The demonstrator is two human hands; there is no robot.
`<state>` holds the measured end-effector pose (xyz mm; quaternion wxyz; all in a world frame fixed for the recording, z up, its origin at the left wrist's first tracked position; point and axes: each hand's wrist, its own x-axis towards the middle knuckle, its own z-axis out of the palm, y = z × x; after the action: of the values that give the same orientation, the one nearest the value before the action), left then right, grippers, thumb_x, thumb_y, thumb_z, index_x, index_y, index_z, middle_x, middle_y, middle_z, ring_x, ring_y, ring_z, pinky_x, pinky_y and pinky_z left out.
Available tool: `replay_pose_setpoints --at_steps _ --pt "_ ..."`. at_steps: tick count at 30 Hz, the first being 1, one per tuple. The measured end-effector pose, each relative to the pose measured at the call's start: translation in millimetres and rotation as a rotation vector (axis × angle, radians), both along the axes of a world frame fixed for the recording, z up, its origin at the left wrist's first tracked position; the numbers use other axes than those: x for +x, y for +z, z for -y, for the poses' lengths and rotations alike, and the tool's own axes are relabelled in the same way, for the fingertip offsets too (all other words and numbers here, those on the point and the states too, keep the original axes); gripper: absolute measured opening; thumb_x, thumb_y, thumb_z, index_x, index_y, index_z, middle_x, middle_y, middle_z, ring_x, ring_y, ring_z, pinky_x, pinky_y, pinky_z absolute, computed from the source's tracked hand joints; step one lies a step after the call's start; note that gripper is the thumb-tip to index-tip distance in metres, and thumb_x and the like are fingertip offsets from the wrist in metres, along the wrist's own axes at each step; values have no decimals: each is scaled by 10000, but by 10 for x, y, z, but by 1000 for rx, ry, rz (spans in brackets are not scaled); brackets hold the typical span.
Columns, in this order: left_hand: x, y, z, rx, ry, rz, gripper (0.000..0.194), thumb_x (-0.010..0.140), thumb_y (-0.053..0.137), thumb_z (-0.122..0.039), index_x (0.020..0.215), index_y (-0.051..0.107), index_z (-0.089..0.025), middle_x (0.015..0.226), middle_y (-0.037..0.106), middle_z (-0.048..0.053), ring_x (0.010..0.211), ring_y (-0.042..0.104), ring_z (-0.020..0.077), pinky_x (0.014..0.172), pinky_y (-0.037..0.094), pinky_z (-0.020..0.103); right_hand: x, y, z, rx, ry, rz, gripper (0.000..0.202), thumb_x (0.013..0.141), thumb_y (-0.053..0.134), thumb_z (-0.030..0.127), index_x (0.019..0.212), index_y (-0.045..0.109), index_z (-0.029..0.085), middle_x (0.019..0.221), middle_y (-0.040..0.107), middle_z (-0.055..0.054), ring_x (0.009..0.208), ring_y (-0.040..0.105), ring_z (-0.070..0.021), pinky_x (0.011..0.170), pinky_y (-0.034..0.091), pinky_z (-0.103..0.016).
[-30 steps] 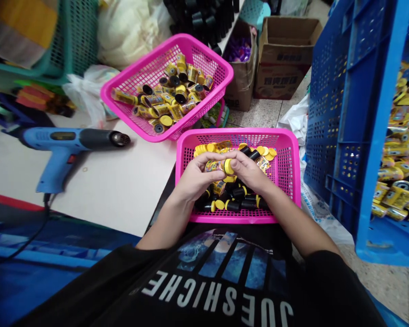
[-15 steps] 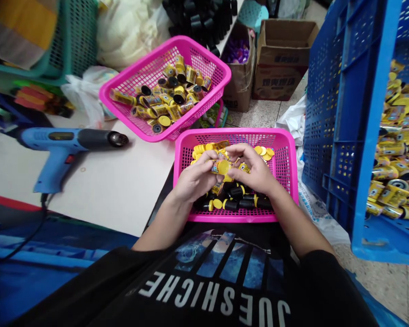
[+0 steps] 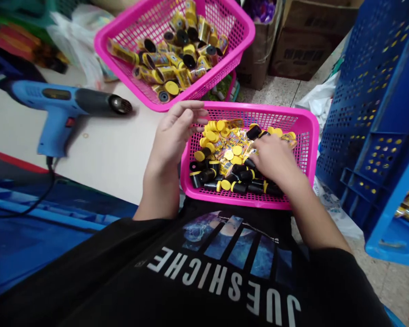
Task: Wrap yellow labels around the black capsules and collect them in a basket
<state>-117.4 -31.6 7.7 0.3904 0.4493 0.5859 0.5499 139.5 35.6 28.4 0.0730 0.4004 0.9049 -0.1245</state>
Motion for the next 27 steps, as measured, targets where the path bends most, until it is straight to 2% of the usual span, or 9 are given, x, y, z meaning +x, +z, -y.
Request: replay_pose_setpoints --at_steps 2,5,7,12,16,18,22,25,27 --pt "-23 7 22 -21 -32 -85 267 985 553 -406 1110 695 -219 985 728 48 878 682 148 760 533 253 -195 -155 82 -88 113 156 282 952 604 370 1072 748 159 1141 734 -177 1105 617 -344 952 487 -485" --pt "-17 12 63 -69 -101 -258 199 933 606 -321 993 727 -175 871 738 36 792 663 147 740 506 267 -352 -355 132 -88 75 275 392 936 627 379 1206 697 105 1153 730 -232 1146 624 -382 950 484 -502" --pt "-26 13 87 -106 -124 -358 198 912 615 -305 960 738 -157 864 753 39 783 660 156 747 493 282 -315 -417 94 -139 63 249 432 901 659 331 1268 659 103 1131 733 -229 1106 650 -376 929 492 -487" --pt "-61 -21 75 -151 -232 -455 246 914 604 -322 990 766 -154 923 778 57 799 670 171 758 477 296 56 -310 -59 -402 22 -291 402 885 647 320 1277 639 228 1154 715 -91 983 671 -259 874 518 -399" --pt "77 -88 -33 -254 -458 -755 178 876 629 -239 918 794 -186 867 771 68 815 673 200 767 460 320 302 -226 -83 -541 -252 -794 267 870 674 344 1115 596 269 931 672 -12 765 641 -176 702 524 -324" --pt "203 -118 -111 -325 -525 -966 159 856 643 -211 865 797 -172 831 752 100 831 669 231 744 445 335 351 -243 -80 -536 -359 -971 305 819 728 311 1066 550 285 870 641 13 732 632 -160 661 522 -299" --pt "397 -186 -332 -249 -598 -1204 240 909 578 -207 969 796 -127 933 733 160 919 646 271 713 422 351 353 -318 -65 -449 -492 -1153 372 798 722 261 1115 532 311 882 646 14 757 656 -169 663 549 -307" --pt "459 -291 -541 -102 -601 -1253 282 944 563 -266 1031 795 -129 1054 716 169 1034 611 288 793 437 367 345 -340 -41 -454 -527 -1195 366 829 665 253 1175 564 312 967 683 -9 847 688 -190 733 584 -344" --pt "492 -382 -663 -86 -658 -1247 292 908 644 -335 1051 795 -129 1101 707 170 1076 599 304 839 443 377 356 -333 -25 -451 -522 -1205 336 834 655 254 1161 592 300 1007 692 -16 907 697 -196 794 595 -362"
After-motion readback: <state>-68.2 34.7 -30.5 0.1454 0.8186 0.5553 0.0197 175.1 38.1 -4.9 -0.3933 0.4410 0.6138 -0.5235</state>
